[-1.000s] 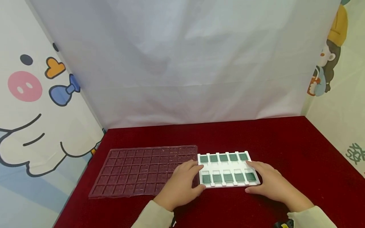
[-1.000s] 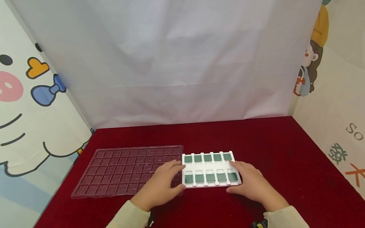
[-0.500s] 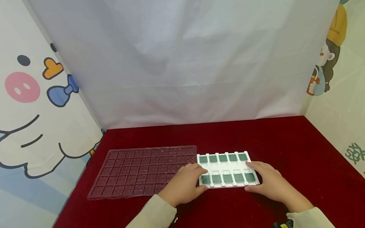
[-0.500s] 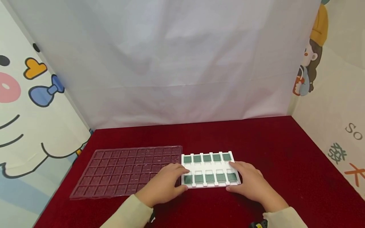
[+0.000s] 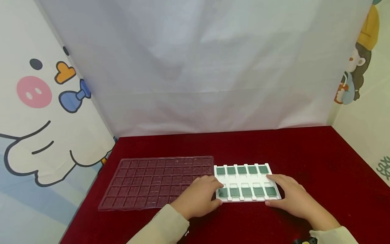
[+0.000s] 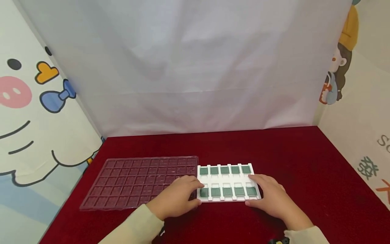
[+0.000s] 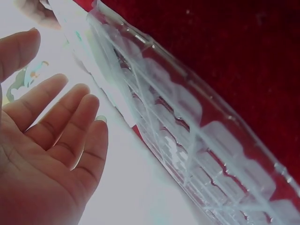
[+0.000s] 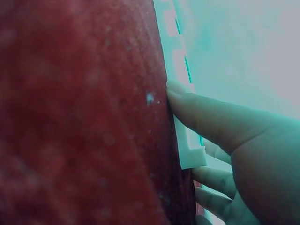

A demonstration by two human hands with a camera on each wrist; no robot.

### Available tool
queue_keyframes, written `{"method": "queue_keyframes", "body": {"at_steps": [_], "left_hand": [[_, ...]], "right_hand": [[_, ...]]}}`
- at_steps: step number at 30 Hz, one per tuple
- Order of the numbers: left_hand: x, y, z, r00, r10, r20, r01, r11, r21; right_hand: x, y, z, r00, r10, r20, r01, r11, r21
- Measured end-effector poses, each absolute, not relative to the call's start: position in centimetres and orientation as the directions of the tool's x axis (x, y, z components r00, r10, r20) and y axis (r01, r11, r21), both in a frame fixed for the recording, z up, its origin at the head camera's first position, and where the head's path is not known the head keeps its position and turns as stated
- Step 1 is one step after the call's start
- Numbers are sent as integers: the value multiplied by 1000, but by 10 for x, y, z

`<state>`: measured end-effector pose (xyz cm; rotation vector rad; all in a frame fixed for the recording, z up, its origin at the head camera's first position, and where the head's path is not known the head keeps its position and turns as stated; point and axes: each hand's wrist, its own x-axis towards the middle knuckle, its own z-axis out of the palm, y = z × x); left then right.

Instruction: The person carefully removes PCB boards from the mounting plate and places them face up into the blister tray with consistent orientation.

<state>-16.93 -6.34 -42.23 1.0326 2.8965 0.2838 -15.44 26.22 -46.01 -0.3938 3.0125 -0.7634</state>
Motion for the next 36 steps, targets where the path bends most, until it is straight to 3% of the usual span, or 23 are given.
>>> {"method": "queue_keyframes", "body": {"at_steps": [36], "left_hand": [[-173,-47,-431,-766,638,79,643,755,130]], "right_hand": [[-157,260,-456,-976,-216,-33,-175,863,-474]]}}
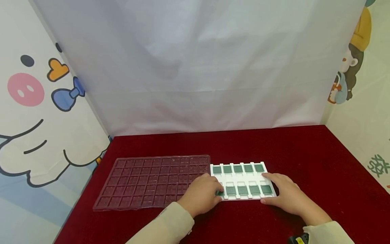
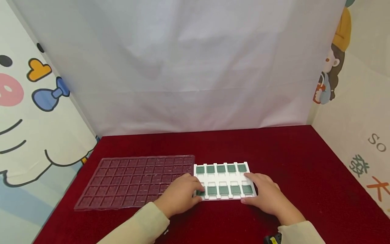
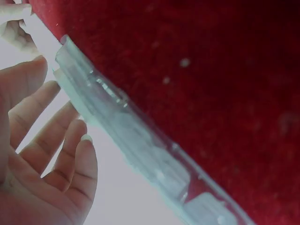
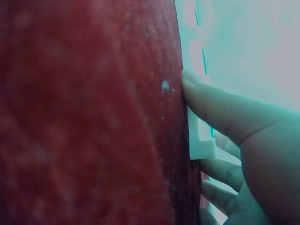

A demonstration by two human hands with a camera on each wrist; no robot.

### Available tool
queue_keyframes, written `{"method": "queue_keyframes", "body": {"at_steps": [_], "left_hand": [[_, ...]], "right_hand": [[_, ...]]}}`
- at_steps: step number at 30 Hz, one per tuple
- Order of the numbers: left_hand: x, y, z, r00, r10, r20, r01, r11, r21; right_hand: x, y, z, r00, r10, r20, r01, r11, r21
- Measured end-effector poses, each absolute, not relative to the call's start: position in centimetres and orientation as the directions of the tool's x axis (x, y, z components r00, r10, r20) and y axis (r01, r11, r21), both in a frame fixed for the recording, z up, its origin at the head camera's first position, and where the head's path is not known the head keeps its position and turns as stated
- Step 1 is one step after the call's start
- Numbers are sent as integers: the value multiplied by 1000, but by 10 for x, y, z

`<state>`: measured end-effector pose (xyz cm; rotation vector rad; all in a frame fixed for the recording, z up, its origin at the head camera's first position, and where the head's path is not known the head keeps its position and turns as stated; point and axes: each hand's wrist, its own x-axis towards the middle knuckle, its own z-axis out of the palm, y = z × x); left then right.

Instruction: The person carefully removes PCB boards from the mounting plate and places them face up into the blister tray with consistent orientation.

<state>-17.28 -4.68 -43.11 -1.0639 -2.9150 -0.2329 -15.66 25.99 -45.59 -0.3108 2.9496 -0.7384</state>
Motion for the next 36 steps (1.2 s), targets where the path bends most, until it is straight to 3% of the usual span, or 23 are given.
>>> {"method": "queue_keyframes", "body": {"at_steps": [4,15,23,36], "left_hand": [[-173,-46,-432,-778,622,95,628,762,154],[-178,-43,-436,-890,455,35,421,787,450],[-173,-44,-435,-946,322,-38,179,616,767],[-175,-50,-442,-941,339,-28,185,581,793]], "right_hand": [[-157,260,-455,-975,-219,-34,-177,864,-471],[-158,261,-457,-973,-228,-22,-193,868,-458],[-158,261,-457,-974,-226,-33,-186,869,-459],[-158,261,-457,-973,-232,-17,-199,867,-457]]}}
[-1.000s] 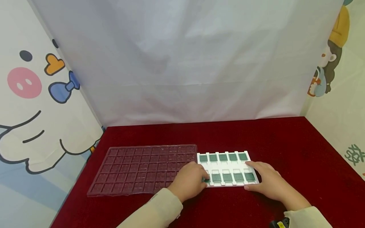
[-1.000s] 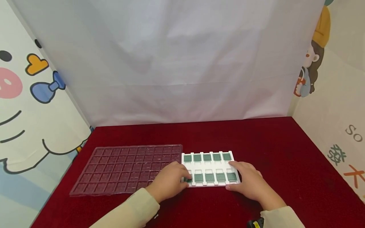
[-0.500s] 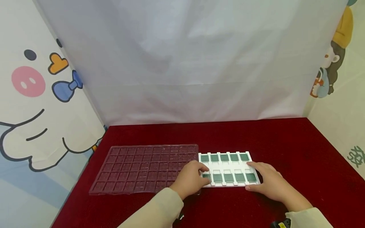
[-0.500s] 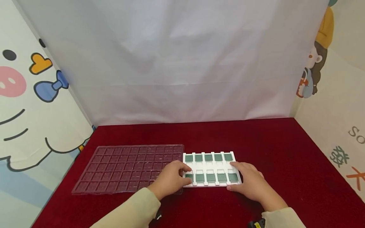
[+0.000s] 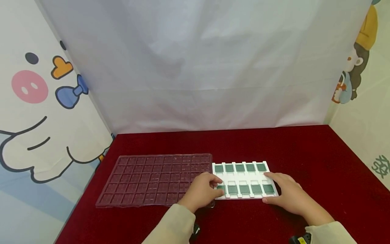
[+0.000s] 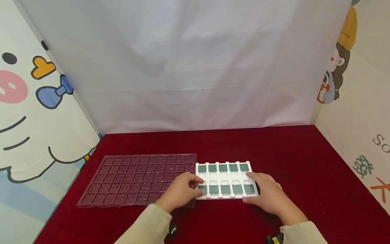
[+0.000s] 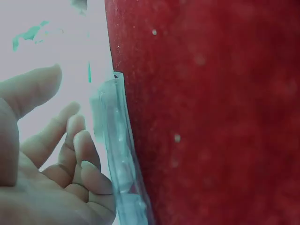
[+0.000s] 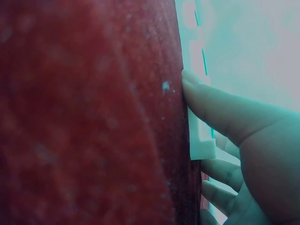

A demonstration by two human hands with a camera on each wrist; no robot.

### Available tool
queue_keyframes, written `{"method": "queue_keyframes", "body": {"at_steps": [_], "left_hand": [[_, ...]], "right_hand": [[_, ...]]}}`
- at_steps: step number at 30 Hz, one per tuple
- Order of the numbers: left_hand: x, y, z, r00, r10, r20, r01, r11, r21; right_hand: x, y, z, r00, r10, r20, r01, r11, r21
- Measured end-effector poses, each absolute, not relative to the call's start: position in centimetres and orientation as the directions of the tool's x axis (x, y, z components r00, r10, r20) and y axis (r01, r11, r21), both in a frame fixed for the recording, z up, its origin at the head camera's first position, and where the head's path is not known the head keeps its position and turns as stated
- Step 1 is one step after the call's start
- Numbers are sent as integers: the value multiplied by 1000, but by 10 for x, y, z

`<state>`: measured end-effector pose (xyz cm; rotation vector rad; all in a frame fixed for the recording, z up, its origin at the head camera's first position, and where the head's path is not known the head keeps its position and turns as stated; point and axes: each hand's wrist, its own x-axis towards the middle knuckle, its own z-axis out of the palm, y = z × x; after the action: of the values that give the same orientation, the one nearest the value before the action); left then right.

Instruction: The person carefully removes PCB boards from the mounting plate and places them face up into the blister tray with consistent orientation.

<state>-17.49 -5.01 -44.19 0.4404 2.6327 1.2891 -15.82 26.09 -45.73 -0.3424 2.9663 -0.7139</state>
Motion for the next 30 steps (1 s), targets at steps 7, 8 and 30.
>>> {"method": "queue_keyframes", "body": {"at_steps": [7,8,30], "left_hand": [[-178,-50,-444,-941,333,-49,177,614,769],[-178,-50,-444,-941,333,-50,180,623,761],[-182,-38,-447,-931,365,-6,282,732,620]], "right_hand": [[-159,261,-458,-973,-232,-15,-200,868,-454],[-159,261,-458,-973,-231,-16,-199,868,-455],[-157,260,-457,-974,-227,-15,-195,866,-461]]}}
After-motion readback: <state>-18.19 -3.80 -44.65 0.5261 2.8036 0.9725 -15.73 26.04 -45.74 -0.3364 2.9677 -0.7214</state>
